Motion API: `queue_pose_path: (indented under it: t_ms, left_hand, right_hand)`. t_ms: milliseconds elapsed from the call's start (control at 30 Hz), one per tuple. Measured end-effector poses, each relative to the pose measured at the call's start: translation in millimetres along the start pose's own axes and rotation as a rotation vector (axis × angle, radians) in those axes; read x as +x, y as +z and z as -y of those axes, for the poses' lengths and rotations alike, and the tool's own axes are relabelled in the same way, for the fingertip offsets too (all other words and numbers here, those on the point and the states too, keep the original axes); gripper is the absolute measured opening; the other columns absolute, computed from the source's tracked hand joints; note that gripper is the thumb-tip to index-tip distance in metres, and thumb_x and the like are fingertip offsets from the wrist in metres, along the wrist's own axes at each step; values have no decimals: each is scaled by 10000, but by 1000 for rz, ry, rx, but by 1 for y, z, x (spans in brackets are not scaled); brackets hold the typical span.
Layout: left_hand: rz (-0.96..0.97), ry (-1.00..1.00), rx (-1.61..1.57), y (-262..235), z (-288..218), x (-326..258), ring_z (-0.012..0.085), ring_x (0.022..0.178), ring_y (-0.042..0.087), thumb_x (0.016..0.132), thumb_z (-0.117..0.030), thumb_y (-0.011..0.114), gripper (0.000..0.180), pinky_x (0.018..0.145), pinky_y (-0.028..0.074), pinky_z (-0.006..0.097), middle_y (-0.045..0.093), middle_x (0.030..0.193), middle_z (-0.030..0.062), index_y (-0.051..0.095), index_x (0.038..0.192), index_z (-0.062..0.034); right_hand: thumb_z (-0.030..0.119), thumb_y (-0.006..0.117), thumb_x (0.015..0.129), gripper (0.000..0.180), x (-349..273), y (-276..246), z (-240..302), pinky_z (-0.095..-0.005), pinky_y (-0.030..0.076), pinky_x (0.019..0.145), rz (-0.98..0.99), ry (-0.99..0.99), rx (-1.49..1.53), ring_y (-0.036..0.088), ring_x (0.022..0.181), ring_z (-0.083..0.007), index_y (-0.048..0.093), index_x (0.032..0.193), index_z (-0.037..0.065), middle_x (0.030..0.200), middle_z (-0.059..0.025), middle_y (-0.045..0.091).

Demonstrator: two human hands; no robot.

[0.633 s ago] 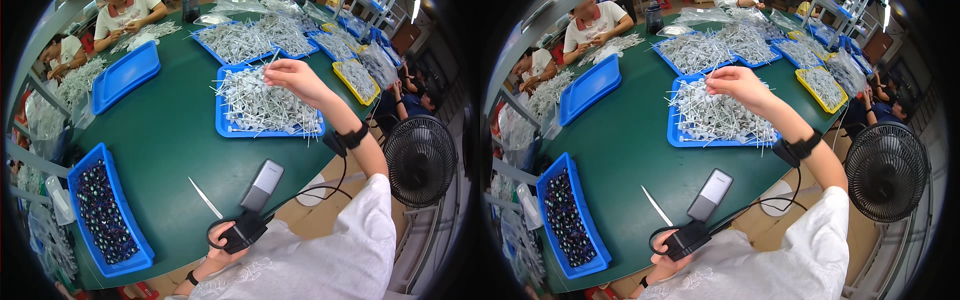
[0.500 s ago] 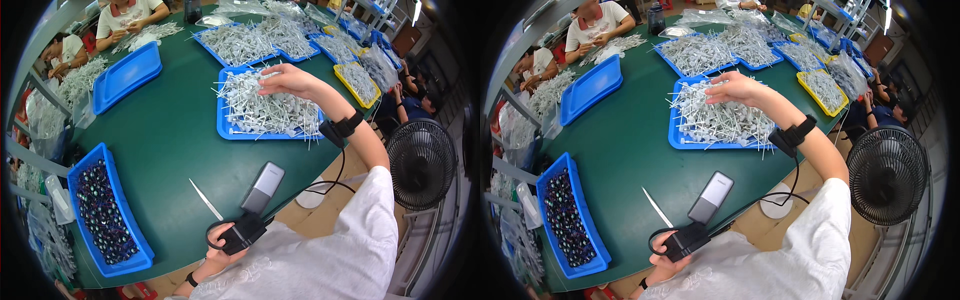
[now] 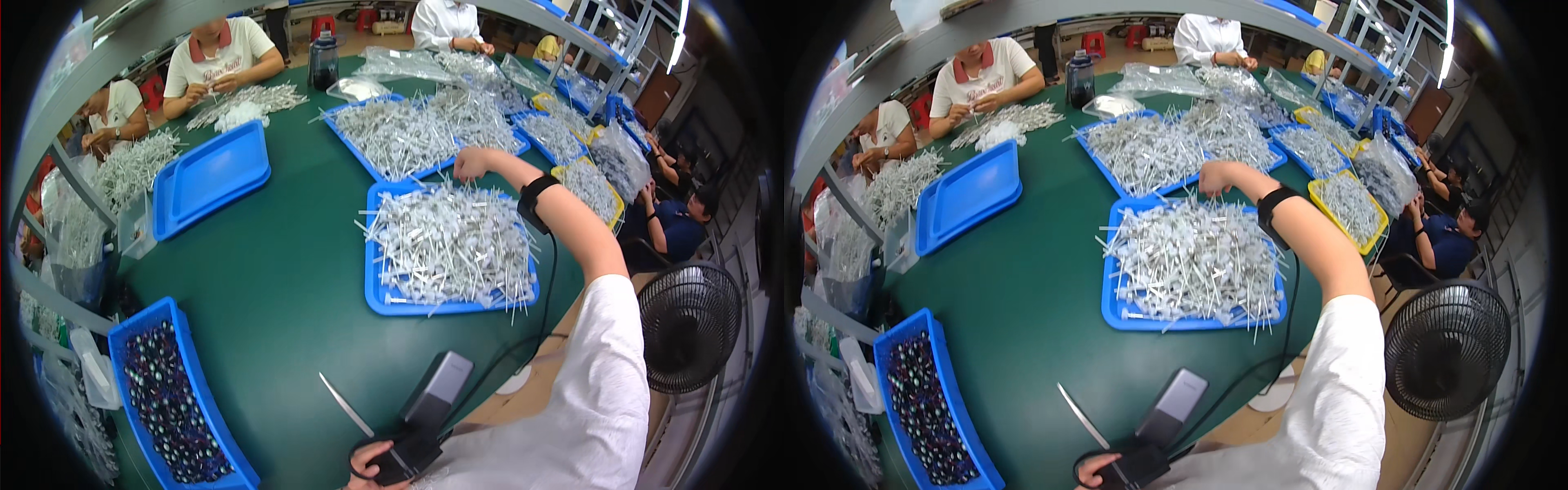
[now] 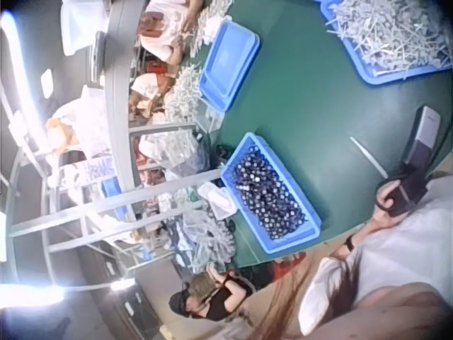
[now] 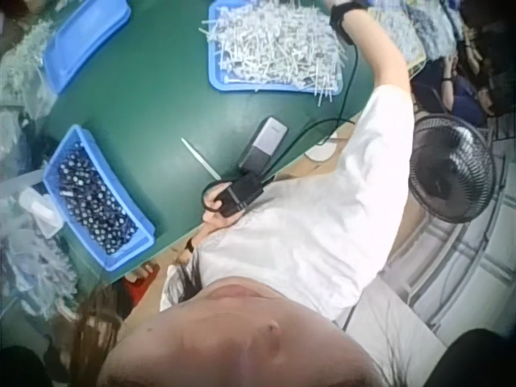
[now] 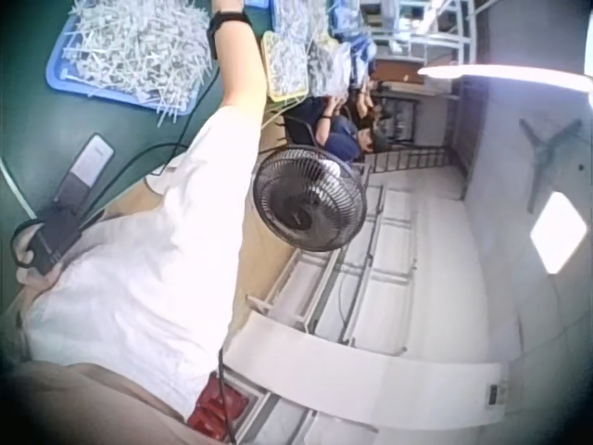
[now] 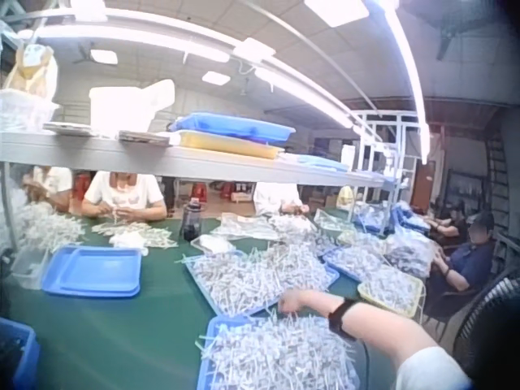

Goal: Sorting and assembling various small electronic components into trays at a factory workbench.

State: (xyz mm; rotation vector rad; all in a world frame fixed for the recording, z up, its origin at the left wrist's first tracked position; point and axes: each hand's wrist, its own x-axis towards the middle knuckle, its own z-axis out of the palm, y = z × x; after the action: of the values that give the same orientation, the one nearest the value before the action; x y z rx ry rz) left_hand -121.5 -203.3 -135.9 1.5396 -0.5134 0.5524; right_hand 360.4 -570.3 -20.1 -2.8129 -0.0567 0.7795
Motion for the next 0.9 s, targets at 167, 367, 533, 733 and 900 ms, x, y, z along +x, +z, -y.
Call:
queue_pose_path:
  t_ms: [167, 367, 533, 733, 900]
  left_hand:
    - [48, -142, -220, -9, 10, -19, 274, 936, 596, 775, -134, 642, 381, 774, 463, 361, 570, 1109, 202, 502, 1105, -4]
    - [61, -362, -399, -10, 18, -52, 287, 1174, 454, 948, -369, 382, 524, 996, 327, 380, 458, 1278, 191, 469, 1267, 38]
    - [24, -338, -379, -6, 22, -54, 286, 1171, 464, 941, -372, 396, 526, 996, 332, 378, 474, 1268, 193, 477, 1260, 38]
    - [-27, -301, -340, -2, 30, -52, 280, 1146, 475, 935, -361, 406, 510, 975, 341, 376, 489, 1251, 189, 481, 1255, 28]
    - [-85, -225, -293, 0, 24, -37, 269, 1089, 488, 930, -330, 413, 470, 921, 358, 374, 502, 1223, 177, 481, 1254, 3]
  right_hand:
    - [-4, 482, 700, 337, 23, -2, 0, -302, 502, 719, -9, -321, -158, 650, 782, -188, 699, 951, 52, 882, -95, 696]
    - [6, 496, 678, 340, 18, -11, 5, -322, 487, 775, -53, -246, -320, 638, 871, -196, 709, 932, 82, 915, -73, 695]
    - [84, 512, 778, 415, 32, -14, -8, -356, 471, 782, 237, -61, 99, 586, 985, -227, 600, 1182, 115, 1072, -87, 647]
    - [-24, 468, 731, 460, 15, 3, 15, -319, 408, 852, 239, -211, 66, 551, 976, -182, 573, 1173, 43, 1083, -85, 607]
    - [-41, 463, 727, 443, 28, 6, 17, -293, 397, 840, 309, -118, 175, 529, 940, -157, 564, 1153, 24, 1038, -69, 601]
